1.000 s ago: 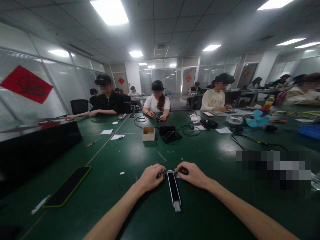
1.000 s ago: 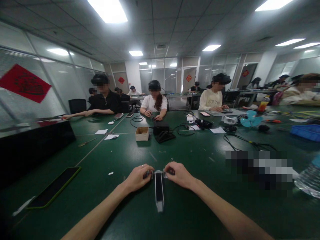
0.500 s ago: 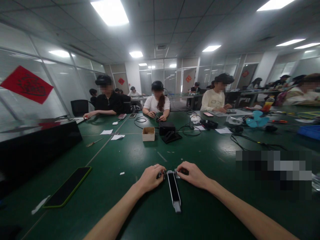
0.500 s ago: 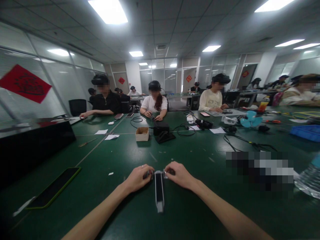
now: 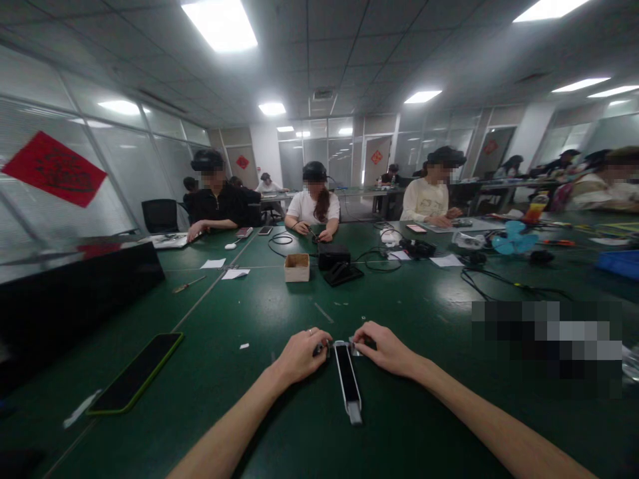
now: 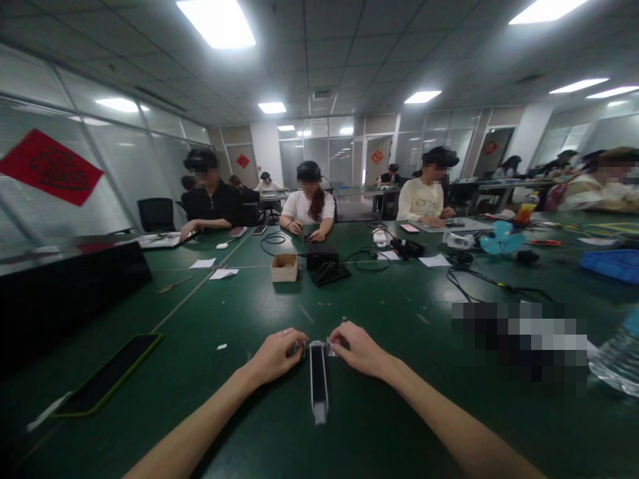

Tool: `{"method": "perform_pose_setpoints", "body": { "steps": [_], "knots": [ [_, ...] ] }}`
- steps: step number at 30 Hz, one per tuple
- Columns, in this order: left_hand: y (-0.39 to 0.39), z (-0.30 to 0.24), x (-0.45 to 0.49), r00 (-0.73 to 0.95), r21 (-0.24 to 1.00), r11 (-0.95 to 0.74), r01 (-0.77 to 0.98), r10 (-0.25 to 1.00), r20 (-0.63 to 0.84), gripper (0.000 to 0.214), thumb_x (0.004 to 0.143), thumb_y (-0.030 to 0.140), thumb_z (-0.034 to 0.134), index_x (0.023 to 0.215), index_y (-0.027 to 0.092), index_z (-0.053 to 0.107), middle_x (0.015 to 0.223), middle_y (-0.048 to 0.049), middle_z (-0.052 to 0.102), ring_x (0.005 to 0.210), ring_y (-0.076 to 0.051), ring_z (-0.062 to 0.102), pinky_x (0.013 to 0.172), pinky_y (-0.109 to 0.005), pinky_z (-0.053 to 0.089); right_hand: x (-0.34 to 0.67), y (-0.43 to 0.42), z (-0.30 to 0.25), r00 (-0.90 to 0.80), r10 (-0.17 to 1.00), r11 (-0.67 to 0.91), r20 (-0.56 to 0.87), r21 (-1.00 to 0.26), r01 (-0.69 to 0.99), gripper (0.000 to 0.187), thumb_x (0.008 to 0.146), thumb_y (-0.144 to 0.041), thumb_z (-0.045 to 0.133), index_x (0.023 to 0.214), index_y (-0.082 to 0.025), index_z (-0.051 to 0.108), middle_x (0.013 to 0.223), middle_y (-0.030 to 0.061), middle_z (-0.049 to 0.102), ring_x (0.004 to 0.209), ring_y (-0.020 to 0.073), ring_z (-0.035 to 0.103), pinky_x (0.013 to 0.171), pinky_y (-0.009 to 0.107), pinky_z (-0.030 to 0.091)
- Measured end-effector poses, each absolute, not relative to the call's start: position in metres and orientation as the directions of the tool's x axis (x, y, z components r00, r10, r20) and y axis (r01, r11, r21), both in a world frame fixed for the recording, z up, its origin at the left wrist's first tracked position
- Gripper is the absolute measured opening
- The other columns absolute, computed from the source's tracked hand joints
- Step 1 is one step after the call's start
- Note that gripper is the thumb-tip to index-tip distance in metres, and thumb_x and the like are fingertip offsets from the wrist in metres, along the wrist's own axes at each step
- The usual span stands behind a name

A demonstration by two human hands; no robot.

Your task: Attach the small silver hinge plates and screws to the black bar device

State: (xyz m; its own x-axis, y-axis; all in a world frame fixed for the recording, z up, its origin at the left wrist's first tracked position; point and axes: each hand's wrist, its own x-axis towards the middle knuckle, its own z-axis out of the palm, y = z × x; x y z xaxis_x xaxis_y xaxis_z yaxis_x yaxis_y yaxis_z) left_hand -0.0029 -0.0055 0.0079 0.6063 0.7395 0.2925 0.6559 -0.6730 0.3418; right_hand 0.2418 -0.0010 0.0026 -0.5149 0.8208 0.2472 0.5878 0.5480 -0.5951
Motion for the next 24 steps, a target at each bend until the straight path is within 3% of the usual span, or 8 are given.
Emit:
{"method": "perform_pose_setpoints", "body": {
  "steps": [24],
  "knots": [
    [-0.0087,0.0144,-0.002,0.606,0.334,-0.664,0.669,0.747,0.273,0.02,0.082,0.014,0.049,0.1,0.019,0.057,0.091,-0.0017,0.061,0.079,-0.014,0.057,0.072,-0.024,0.044,0.2433,-0.0002,0.0027,-0.547,0.803,0.573,0.238,-0.565,0.594,0.018,0.09,-0.032,0.049,0.095,-0.02,0.063,0.09,0.0034,0.061,0.082,0.0163,0.055,0.073,0.03,0.046]
  ]
}}
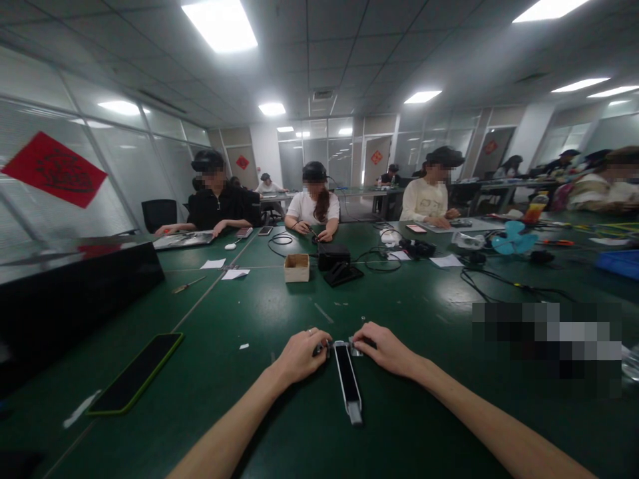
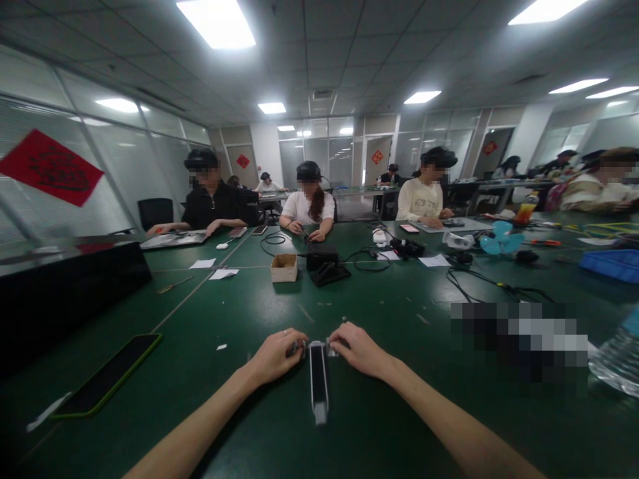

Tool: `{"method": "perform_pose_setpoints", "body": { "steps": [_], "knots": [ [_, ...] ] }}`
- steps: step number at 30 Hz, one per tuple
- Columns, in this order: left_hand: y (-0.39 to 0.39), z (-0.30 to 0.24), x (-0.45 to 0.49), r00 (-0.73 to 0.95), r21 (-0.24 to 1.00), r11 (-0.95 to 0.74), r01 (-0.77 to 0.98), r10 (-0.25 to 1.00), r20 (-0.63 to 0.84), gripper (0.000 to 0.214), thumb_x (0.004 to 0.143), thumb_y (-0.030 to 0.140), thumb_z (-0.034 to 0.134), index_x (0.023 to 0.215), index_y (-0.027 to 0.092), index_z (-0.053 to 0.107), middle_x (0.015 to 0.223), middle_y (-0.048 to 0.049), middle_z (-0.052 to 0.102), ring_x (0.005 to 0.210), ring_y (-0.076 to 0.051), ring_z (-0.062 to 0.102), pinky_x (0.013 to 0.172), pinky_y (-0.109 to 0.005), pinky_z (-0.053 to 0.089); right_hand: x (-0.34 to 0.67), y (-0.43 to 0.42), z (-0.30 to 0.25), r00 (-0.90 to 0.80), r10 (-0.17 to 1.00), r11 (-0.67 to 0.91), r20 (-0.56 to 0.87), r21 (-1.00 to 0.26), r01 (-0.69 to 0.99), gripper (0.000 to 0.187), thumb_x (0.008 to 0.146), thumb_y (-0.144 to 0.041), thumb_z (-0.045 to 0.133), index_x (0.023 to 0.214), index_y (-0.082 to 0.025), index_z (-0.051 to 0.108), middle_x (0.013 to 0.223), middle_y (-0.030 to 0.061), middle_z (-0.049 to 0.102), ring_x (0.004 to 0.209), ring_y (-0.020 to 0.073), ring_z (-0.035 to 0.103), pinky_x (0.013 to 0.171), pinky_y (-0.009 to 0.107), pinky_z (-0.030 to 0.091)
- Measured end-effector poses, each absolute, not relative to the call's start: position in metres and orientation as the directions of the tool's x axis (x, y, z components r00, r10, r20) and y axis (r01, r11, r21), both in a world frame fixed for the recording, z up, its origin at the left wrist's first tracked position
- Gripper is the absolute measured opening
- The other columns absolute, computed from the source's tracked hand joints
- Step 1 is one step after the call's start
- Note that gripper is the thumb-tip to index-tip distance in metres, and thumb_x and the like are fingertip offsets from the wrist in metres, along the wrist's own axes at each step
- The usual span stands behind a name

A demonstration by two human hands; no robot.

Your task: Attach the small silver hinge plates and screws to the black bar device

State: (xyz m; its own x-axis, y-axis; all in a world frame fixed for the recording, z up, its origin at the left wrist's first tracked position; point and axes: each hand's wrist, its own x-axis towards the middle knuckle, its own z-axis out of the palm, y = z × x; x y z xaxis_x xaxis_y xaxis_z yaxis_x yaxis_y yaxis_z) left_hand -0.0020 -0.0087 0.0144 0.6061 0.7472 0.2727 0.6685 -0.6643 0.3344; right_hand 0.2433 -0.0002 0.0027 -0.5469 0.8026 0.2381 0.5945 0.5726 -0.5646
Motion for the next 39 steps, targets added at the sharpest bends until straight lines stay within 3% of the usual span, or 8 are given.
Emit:
{"method": "perform_pose_setpoints", "body": {
  "steps": [11,20,28,39],
  "knots": [
    [-0.006,0.009,-0.003,0.619,0.312,-0.686,0.657,0.727,0.296,0.022,0.081,0.012,0.048,0.1,0.019,0.057,0.088,-0.0014,0.061,0.078,-0.014,0.057,0.072,-0.024,0.044,0.242,0.002,-0.002,-0.556,0.781,0.609,0.285,-0.545,0.576,0.022,0.093,-0.032,0.044,0.093,-0.019,0.062,0.089,0.0037,0.062,0.084,0.0171,0.055,0.077,0.031,0.045],
    [-0.008,0.011,-0.002,0.617,0.318,-0.679,0.661,0.734,0.284,0.021,0.082,0.014,0.047,0.101,0.019,0.056,0.09,-0.0019,0.061,0.079,-0.014,0.057,0.073,-0.025,0.044,0.241,0.001,-0.004,-0.514,0.822,0.54,0.244,-0.622,0.568,0.019,0.092,-0.034,0.046,0.095,-0.019,0.058,0.091,0.0026,0.058,0.08,0.0153,0.055,0.071,0.029,0.046],
    [-0.009,0.013,-0.003,0.607,0.326,-0.664,0.673,0.748,0.269,0.02,0.082,0.015,0.048,0.1,0.019,0.057,0.091,-0.002,0.061,0.079,-0.015,0.057,0.073,-0.025,0.044,0.242,-0.003,0.008,-0.557,0.791,0.59,0.255,-0.561,0.581,0.013,0.085,-0.028,0.056,0.094,-0.02,0.06,0.089,0.0026,0.058,0.08,0.0161,0.053,0.072,0.031,0.046],
    [-0.006,0.007,-0.003,0.614,0.318,-0.68,0.661,0.733,0.294,0.024,0.08,0.012,0.049,0.101,0.019,0.056,0.09,-0.0015,0.061,0.079,-0.014,0.057,0.073,-0.023,0.044,0.242,-0.001,0.001,-0.556,0.771,0.627,0.311,-0.529,0.573,0.015,0.089,-0.028,0.05,0.097,-0.02,0.06,0.089,0.0037,0.059,0.083,0.0169,0.052,0.075,0.032,0.044]
  ]
}}
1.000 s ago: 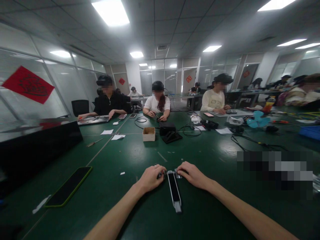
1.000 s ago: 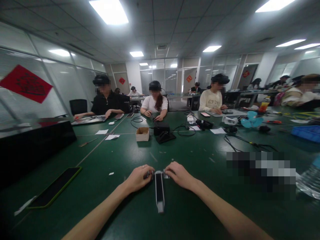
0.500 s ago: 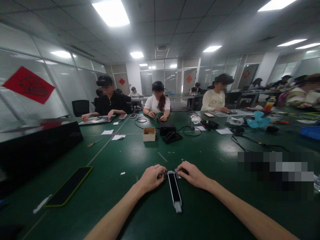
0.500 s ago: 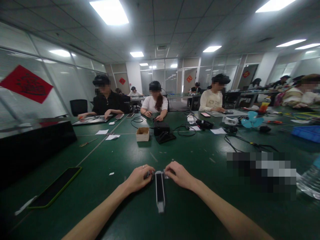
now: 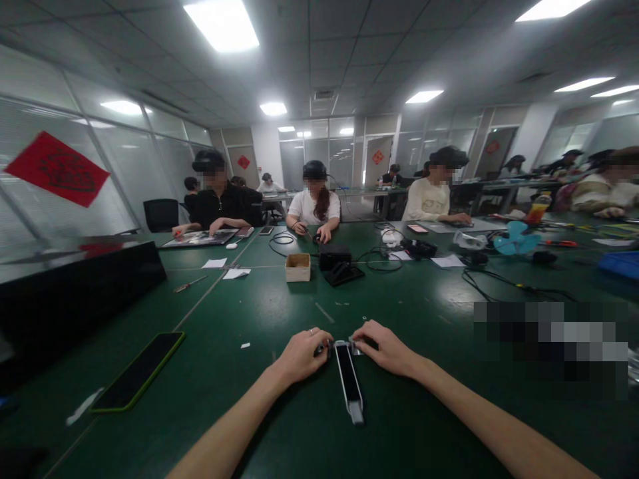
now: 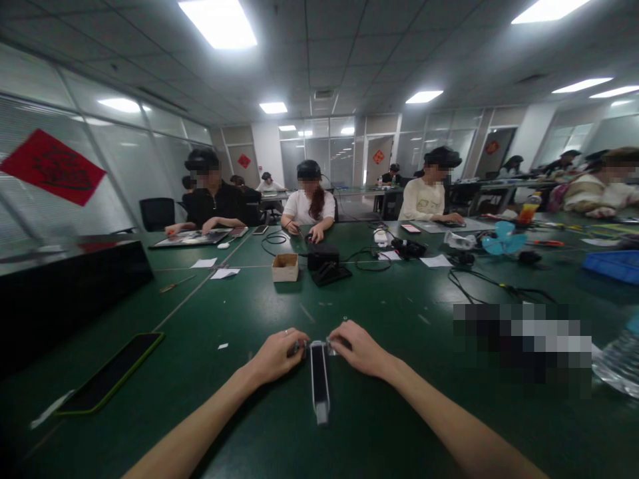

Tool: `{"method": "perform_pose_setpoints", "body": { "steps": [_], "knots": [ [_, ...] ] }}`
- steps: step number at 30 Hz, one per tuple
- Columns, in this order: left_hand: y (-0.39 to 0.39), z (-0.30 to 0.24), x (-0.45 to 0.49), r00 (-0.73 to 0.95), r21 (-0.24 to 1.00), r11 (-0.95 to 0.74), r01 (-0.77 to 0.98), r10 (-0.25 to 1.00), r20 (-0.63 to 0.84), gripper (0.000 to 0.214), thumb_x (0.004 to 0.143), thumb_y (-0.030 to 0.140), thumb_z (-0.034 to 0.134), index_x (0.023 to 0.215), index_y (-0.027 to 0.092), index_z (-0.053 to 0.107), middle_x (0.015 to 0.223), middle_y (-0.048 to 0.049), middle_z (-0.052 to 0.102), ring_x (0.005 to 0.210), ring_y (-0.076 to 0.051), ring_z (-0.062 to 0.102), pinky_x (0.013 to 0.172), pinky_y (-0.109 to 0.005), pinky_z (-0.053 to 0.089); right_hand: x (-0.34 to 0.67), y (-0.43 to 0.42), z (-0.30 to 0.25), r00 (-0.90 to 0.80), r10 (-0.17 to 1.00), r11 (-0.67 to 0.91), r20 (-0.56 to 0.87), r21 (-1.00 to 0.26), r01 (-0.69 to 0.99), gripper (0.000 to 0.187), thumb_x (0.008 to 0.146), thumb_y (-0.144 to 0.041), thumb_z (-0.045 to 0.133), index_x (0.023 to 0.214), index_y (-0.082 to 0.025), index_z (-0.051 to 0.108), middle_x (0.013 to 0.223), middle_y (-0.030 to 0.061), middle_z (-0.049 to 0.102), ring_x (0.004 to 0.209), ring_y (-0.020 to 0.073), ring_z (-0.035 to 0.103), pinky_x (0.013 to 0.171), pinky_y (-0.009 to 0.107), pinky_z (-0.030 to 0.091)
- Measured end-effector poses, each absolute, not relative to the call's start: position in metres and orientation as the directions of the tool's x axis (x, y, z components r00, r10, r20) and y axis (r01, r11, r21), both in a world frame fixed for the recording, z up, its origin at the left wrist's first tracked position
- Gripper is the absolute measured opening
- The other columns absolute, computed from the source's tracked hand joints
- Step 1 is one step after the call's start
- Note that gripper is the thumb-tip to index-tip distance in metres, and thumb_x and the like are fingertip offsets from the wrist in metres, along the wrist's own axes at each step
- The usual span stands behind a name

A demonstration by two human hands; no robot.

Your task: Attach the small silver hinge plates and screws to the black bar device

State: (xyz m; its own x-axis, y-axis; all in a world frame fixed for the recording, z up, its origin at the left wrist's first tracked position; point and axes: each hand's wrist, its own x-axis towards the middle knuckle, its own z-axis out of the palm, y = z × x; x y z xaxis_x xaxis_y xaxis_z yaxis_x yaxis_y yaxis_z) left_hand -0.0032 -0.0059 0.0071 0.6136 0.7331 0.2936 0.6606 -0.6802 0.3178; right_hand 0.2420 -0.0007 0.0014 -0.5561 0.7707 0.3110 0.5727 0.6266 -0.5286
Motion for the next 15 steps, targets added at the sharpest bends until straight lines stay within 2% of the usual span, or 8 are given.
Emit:
{"method": "perform_pose_setpoints", "body": {
  "steps": [4,10,15],
  "knots": [
    [-0.0067,0.0078,-0.0032,0.613,0.314,-0.679,0.664,0.734,0.292,0.022,0.081,0.012,0.049,0.101,0.019,0.056,0.09,-0.0016,0.061,0.078,-0.014,0.057,0.071,-0.023,0.044,0.2415,-0.0007,0.0016,-0.554,0.777,0.615,0.299,-0.548,0.567,0.015,0.089,-0.028,0.049,0.095,-0.019,0.059,0.089,0.0036,0.059,0.081,0.0164,0.053,0.073,0.031,0.045],
    [-0.0072,0.0084,-0.0031,0.607,0.318,-0.673,0.668,0.74,0.29,0.021,0.081,0.014,0.049,0.1,0.019,0.057,0.091,-0.002,0.061,0.079,-0.015,0.057,0.072,-0.024,0.044,0.242,-0.0022,0.0063,-0.56,0.775,0.62,0.291,-0.522,0.587,0.02,0.091,-0.031,0.046,0.096,-0.02,0.062,0.094,0.0052,0.058,0.089,0.0183,0.052,0.079,0.034,0.045],
    [-0.0075,0.0088,-0.0028,0.604,0.324,-0.664,0.674,0.748,0.275,0.021,0.083,0.015,0.048,0.101,0.019,0.057,0.093,-0.0024,0.061,0.08,-0.015,0.057,0.073,-0.025,0.044,0.2408,-0.0051,0.0092,-0.52,0.789,0.609,0.326,-0.526,0.594,0.016,0.09,-0.028,0.047,0.096,-0.02,0.06,0.098,0.0056,0.056,0.092,0.0192,0.051,0.082,0.035,0.045]
  ]
}}
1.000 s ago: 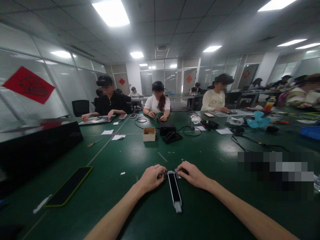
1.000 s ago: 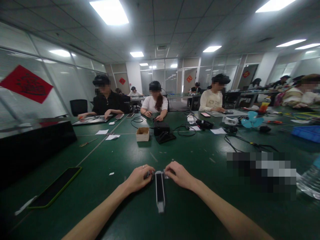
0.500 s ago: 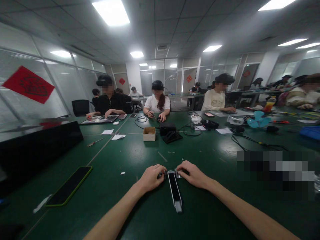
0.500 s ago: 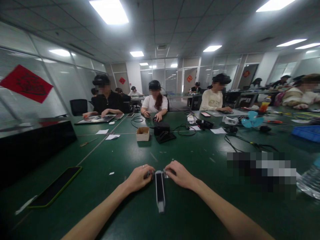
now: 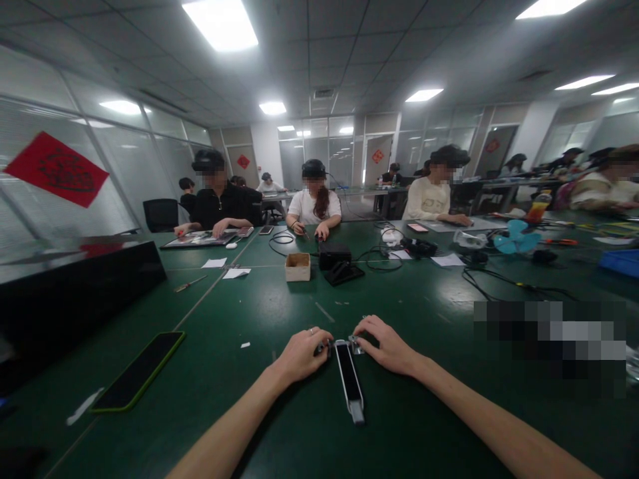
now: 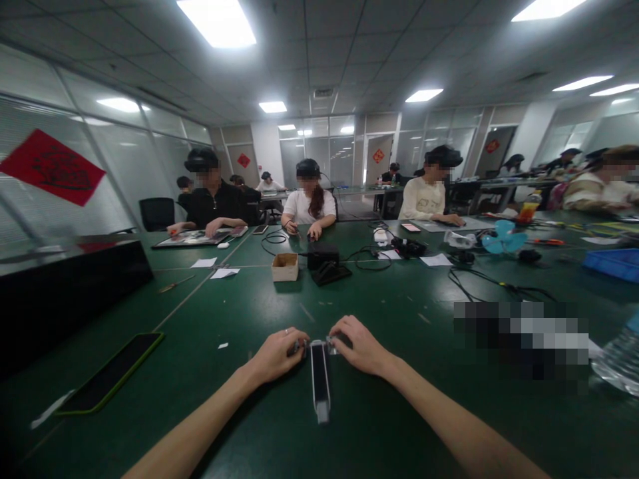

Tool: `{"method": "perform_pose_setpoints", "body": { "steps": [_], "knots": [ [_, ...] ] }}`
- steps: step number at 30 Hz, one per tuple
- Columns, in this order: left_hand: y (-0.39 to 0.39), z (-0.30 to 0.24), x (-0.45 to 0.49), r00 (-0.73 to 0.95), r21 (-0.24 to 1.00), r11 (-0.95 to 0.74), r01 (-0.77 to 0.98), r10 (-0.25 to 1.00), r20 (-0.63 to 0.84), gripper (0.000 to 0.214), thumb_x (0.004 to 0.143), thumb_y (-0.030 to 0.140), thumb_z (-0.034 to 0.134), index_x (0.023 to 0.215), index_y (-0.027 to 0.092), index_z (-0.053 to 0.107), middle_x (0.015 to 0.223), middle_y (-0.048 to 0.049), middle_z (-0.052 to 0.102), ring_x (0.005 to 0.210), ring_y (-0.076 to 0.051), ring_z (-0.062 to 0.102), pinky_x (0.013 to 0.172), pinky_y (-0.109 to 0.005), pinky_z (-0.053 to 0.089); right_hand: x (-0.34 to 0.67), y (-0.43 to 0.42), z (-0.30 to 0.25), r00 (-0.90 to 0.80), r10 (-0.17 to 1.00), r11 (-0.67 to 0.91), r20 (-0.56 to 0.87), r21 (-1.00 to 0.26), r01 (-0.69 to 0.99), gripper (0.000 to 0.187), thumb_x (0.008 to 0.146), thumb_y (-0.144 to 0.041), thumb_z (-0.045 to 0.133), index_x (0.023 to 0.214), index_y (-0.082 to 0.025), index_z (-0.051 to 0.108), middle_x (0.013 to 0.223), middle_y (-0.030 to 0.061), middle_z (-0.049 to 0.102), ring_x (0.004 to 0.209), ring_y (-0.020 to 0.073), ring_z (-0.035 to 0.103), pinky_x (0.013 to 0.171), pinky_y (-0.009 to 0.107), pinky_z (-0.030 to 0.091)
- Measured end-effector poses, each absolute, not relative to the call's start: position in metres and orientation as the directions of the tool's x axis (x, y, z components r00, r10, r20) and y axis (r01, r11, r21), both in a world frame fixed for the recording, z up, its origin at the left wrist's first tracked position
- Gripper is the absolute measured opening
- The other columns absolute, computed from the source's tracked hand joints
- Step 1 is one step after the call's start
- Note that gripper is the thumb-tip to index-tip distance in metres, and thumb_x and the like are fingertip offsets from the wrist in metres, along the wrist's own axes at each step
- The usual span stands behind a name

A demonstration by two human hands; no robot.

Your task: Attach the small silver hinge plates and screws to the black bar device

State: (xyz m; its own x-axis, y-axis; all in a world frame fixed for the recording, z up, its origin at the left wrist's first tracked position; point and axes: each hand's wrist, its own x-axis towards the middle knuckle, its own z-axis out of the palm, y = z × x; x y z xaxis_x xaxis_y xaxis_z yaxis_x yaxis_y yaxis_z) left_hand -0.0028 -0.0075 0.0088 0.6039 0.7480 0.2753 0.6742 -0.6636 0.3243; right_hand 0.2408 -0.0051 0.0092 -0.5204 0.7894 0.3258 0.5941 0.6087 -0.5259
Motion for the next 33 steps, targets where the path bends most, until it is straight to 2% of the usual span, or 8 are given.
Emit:
{"method": "perform_pose_setpoints", "body": {
  "steps": [12,29,33],
  "knots": [
    [-0.0067,0.0089,-0.0024,0.611,0.321,-0.671,0.668,0.741,0.278,0.022,0.081,0.014,0.049,0.1,0.02,0.056,0.091,-0.0021,0.061,0.08,-0.015,0.057,0.073,-0.025,0.044,0.2414,-0.0034,0.0041,-0.503,0.783,0.621,0.366,-0.498,0.604,0.012,0.084,-0.017,0.05,0.087,-0.02,0.062,0.103,0.0057,0.054,0.098,0.0198,0.049,0.087,0.037,0.044],
    [-0.0079,0.0108,-0.0024,0.61,0.325,-0.669,0.669,0.743,0.275,0.021,0.082,0.015,0.048,0.101,0.019,0.056,0.091,-0.0021,0.06,0.079,-0.015,0.057,0.073,-0.024,0.044,0.2417,-0.0035,0.0037,-0.489,0.79,0.613,0.37,-0.489,0.62,0.017,0.084,-0.015,0.047,0.089,-0.02,0.063,0.103,0.0052,0.056,0.097,0.0192,0.05,0.085,0.036,0.045],
    [-0.0077,0.0101,-0.0029,0.611,0.323,-0.677,0.661,0.736,0.292,0.02,0.083,0.015,0.048,0.1,0.019,0.056,0.091,-0.0018,0.061,0.079,-0.015,0.057,0.073,-0.024,0.044,0.2412,-0.0026,0.005,-0.518,0.777,0.629,0.357,-0.468,0.621,0.016,0.082,-0.015,0.049,0.085,-0.02,0.064,0.1,0.005,0.057,0.096,0.0199,0.051,0.085,0.037,0.044]
  ]
}}
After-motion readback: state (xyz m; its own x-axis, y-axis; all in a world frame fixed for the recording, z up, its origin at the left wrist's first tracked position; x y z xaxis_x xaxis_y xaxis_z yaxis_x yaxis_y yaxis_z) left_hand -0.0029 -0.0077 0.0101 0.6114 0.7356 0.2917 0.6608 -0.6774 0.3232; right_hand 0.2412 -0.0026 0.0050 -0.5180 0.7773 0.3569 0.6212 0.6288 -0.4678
